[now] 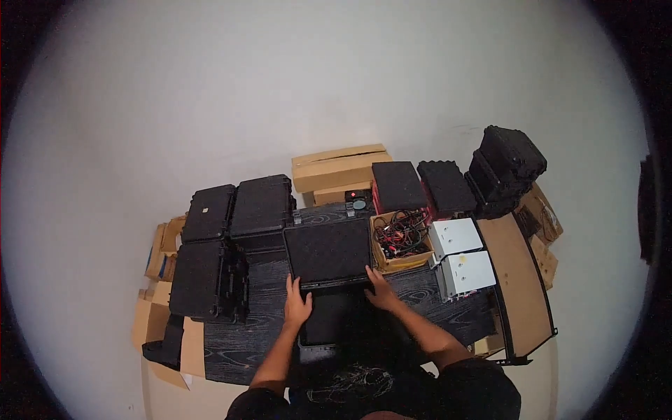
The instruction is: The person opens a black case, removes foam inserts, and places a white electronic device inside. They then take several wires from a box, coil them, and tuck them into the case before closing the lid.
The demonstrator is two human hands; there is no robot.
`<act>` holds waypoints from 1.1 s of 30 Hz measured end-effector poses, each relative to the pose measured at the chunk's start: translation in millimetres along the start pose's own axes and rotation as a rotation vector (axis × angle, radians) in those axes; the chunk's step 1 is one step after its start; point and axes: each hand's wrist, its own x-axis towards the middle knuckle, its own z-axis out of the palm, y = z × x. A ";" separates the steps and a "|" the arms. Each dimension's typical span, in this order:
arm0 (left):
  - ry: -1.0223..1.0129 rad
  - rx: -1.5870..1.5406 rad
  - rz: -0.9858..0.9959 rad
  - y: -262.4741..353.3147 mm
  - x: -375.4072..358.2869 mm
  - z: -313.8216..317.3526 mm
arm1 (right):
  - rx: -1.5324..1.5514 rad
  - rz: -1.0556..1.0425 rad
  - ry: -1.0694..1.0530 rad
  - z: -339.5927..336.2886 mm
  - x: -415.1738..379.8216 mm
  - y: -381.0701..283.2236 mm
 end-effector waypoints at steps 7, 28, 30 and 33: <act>-0.157 0.026 -0.074 7.3 -47.1 -8.3 | 0.016 -0.047 -0.032 12.6 -28.2 9.5; 0.562 0.190 0.066 -74.3 -109.3 -177.5 | 0.089 -0.423 0.156 69.4 -20.3 -124.0; 0.683 0.244 -0.084 -124.5 -129.9 -222.8 | 0.185 -0.503 0.019 95.0 -10.3 -160.2; 0.775 0.389 -0.298 -193.1 -163.4 -285.4 | 0.263 -0.570 -0.260 152.0 -2.6 -201.0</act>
